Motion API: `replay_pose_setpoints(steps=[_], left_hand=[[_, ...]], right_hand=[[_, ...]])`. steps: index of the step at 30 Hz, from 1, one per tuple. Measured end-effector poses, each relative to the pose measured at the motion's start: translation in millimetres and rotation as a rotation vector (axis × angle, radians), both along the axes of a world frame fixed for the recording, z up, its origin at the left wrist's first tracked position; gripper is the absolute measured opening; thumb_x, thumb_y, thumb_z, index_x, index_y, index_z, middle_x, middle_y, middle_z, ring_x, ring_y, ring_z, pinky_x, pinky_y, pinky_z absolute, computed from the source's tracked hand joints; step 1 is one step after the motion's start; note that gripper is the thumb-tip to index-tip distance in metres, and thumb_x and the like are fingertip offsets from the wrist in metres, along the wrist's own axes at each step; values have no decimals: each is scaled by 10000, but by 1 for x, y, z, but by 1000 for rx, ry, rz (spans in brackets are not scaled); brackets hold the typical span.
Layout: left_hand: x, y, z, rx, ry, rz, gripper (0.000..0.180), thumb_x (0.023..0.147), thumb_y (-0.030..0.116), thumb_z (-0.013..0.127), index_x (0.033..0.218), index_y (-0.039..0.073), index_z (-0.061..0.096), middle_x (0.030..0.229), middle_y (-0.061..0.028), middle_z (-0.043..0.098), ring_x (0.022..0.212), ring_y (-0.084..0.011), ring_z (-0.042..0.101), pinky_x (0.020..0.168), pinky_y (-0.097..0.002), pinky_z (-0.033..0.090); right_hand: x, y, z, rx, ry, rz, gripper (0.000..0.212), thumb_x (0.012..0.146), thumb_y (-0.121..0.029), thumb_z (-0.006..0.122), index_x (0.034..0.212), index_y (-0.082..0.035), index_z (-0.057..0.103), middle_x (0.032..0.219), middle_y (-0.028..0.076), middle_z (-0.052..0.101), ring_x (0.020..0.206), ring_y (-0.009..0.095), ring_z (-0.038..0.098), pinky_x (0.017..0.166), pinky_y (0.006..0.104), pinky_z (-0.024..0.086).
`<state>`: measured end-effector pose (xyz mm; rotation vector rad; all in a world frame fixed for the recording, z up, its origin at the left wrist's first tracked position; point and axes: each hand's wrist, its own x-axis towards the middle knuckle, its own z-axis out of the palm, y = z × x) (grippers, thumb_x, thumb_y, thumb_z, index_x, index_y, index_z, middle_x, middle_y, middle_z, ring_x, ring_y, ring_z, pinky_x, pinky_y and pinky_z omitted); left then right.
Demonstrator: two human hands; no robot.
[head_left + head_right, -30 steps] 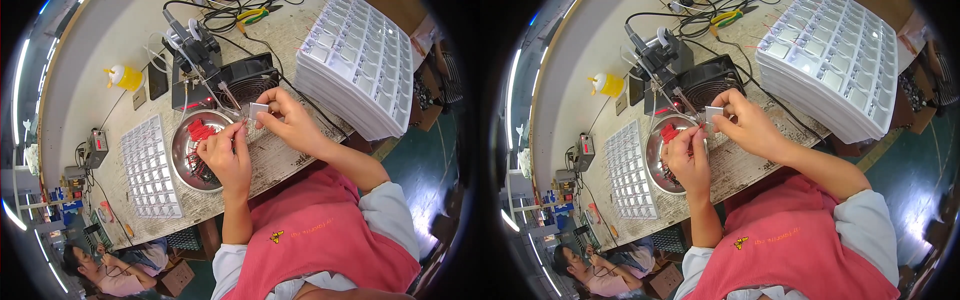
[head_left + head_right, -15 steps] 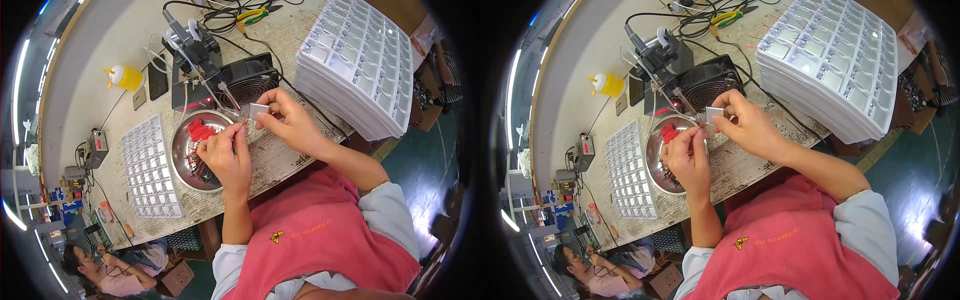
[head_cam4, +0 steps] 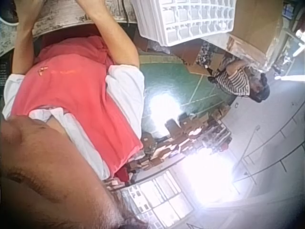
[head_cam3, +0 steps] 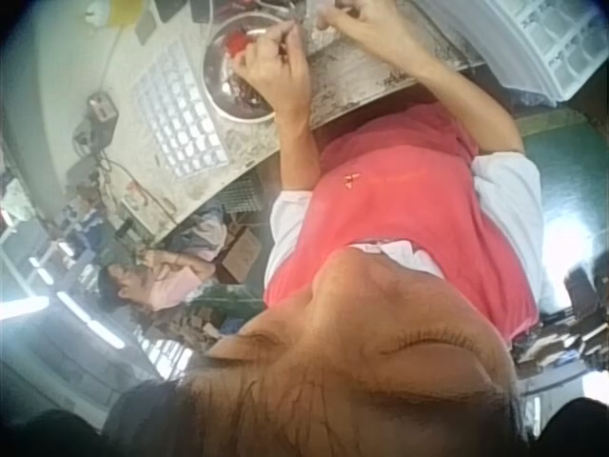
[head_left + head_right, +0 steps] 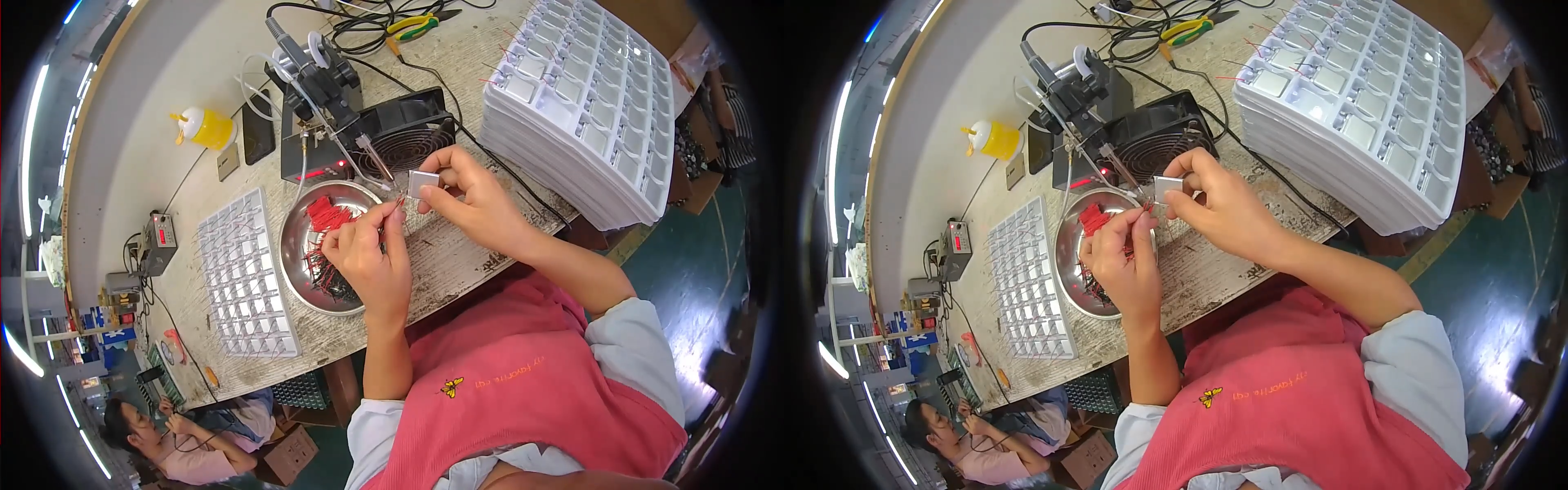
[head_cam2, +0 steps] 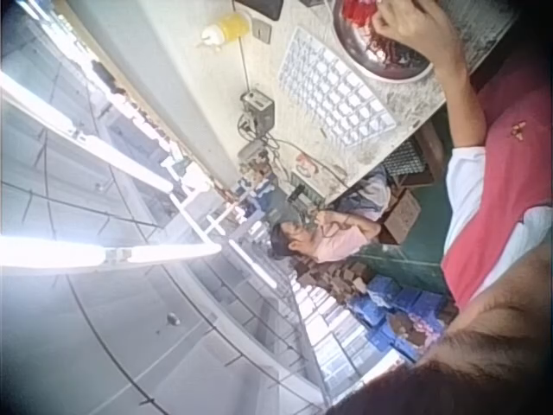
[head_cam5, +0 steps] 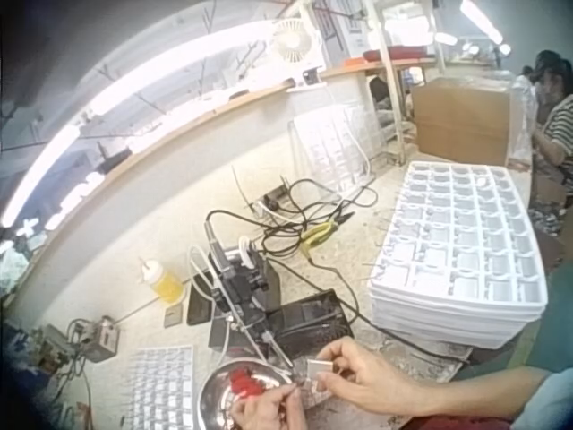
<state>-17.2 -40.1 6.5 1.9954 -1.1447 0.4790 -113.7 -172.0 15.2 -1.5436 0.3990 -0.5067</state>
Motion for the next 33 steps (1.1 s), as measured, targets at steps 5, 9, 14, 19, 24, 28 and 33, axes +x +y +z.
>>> replay_pose_setpoints(steps=[5,9,14,19,24,28,33], left_hand=[[0,1,-1,-2,1,1,93,853,146,696,923,86,680,751,14,628,662,-153,508,824,-333,343],[0,3,0,4,13,4,93,855,147,694,921,83,680,759,12,634,670,-151,520,843,-334,345],[3,8,-2,-16,36,28,92,852,147,697,916,82,681,759,16,636,677,-149,527,858,-333,344],[3,7,-1,-11,54,36,98,850,149,699,916,80,680,759,17,637,680,-149,529,863,-333,342],[3,5,-1,-31,70,20,101,853,152,699,920,82,670,765,13,639,688,-149,540,865,-336,338],[4,5,-1,-46,75,12,99,855,154,698,917,84,665,771,8,642,693,-151,548,867,-339,336],[3,2,2,-32,60,3,97,860,154,694,921,86,661,776,2,648,698,-154,555,865,-338,333]], right_hand=[[0,1,-1,7,-29,-22,242,927,-129,590,1085,23,488,841,112,668,787,153,668,683,287,504],[-1,-4,-5,66,-12,-23,224,947,-75,570,1132,-10,462,894,47,629,827,89,616,726,237,480],[-5,-17,-9,71,-28,-85,214,954,-84,559,1136,-21,464,888,43,627,804,85,605,724,230,465],[-6,-15,-7,-13,-12,-32,209,935,-131,584,1083,-9,502,812,76,661,740,123,646,668,268,489],[-5,-9,1,-48,116,70,216,943,-119,593,1103,-16,492,807,29,633,761,75,603,692,239,469],[-3,-7,3,-67,114,109,221,943,-120,592,1105,-13,489,812,32,638,761,77,605,690,243,473],[-2,-6,5,-62,106,104,225,944,-121,590,1108,-8,485,820,38,641,763,80,608,692,247,476]])
